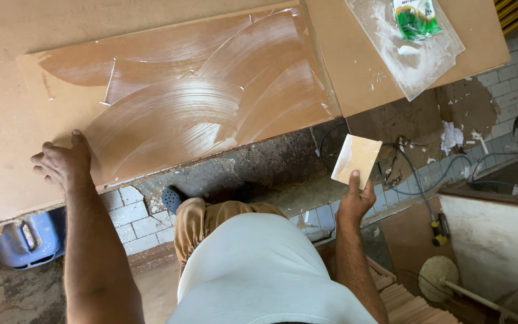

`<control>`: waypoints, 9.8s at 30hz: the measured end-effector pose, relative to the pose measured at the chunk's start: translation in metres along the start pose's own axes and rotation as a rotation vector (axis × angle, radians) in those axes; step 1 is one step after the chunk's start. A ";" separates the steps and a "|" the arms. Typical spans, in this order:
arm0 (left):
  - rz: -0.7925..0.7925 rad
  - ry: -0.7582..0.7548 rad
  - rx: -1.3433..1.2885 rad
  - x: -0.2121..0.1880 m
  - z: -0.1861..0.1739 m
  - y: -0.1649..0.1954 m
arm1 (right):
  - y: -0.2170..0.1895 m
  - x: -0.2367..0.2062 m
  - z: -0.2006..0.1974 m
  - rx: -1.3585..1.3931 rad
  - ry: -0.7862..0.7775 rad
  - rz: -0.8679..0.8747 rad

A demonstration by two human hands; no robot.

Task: The person spreads white glue from a bag onto a large cardboard sheet using a small handheld pad, smoothing it across the surface. They then lay a black decorative fabric panel with gold calligraphy onto the glued board, press it flat by hand, and stack the finished mounted panel onto a pile of similar panels.

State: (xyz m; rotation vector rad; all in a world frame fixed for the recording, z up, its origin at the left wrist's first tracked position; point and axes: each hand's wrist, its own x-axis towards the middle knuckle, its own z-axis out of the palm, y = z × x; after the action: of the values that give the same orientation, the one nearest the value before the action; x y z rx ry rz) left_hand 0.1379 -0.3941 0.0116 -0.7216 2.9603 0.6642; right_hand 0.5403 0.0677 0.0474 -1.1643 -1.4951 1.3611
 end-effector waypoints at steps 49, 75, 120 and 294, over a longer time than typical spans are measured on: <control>-0.433 -0.717 -0.984 -0.069 -0.017 -0.031 | -0.010 0.047 0.061 0.106 -0.218 -0.019; -0.551 -1.254 -1.165 -0.224 0.111 0.030 | -0.003 0.019 0.034 0.082 -0.110 0.032; 0.196 -1.105 -0.762 0.068 0.059 -0.008 | 0.044 -0.278 0.270 -0.798 -0.635 -0.954; 0.416 0.036 -0.509 0.014 -0.018 -0.186 | 0.016 0.050 0.301 -0.337 -0.645 -0.571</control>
State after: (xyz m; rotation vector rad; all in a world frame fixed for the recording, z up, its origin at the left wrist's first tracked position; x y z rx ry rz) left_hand 0.2097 -0.5573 -0.0476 -0.1072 3.0127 1.4749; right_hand 0.2416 0.0343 -0.0047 -0.3981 -2.3600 1.1450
